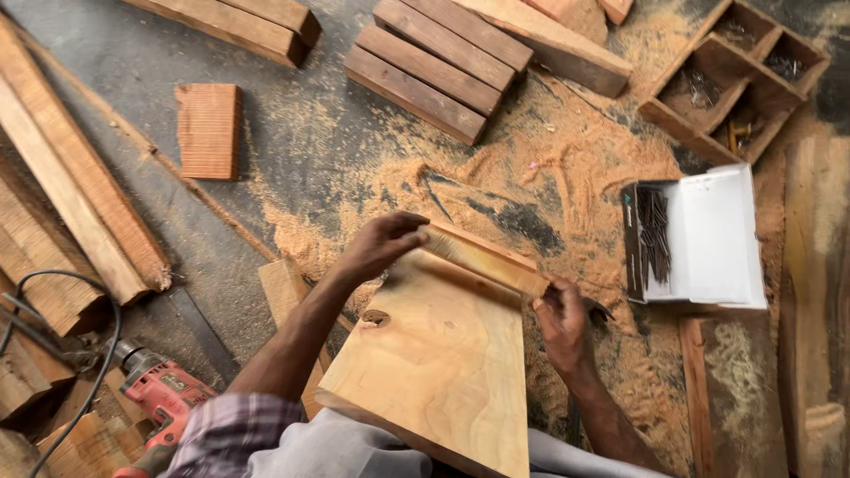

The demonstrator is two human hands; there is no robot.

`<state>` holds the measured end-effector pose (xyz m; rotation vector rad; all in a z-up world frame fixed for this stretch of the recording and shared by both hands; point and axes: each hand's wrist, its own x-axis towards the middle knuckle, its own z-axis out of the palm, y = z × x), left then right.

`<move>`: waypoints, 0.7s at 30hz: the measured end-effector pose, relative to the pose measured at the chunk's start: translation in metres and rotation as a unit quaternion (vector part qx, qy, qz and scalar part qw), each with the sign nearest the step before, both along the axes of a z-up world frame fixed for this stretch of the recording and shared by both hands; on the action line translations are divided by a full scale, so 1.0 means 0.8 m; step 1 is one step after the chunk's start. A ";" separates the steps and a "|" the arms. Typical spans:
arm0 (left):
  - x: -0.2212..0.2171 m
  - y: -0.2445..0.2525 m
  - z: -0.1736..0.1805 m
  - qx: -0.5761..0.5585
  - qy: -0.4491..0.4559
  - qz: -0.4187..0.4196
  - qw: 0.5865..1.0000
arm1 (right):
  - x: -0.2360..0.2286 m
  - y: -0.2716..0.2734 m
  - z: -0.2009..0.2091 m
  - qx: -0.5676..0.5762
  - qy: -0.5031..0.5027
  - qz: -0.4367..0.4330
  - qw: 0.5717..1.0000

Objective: The person assembles a small wooden box by placing wooden panels together and hammering nails into the joints.

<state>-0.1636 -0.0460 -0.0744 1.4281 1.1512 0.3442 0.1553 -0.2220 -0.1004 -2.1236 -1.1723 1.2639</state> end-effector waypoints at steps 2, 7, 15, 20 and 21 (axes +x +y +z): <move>-0.002 -0.004 -0.006 -0.035 -0.020 0.034 0.999 | 0.008 -0.012 0.002 0.276 0.106 -0.024 0.955; 0.005 0.000 -0.041 -0.008 -0.064 0.121 0.991 | -0.001 -0.003 -0.007 0.245 0.005 0.021 0.969; 0.000 0.003 -0.059 -0.023 0.162 0.010 0.987 | -0.010 0.005 0.006 -0.016 -0.010 -0.004 1.000; -0.006 -0.001 -0.063 -0.045 0.061 0.065 0.995 | -0.011 0.015 -0.007 0.071 -0.093 0.056 0.992; -0.006 -0.001 -0.063 -0.055 0.068 0.065 0.994 | -0.013 0.013 -0.008 0.070 -0.091 0.057 0.992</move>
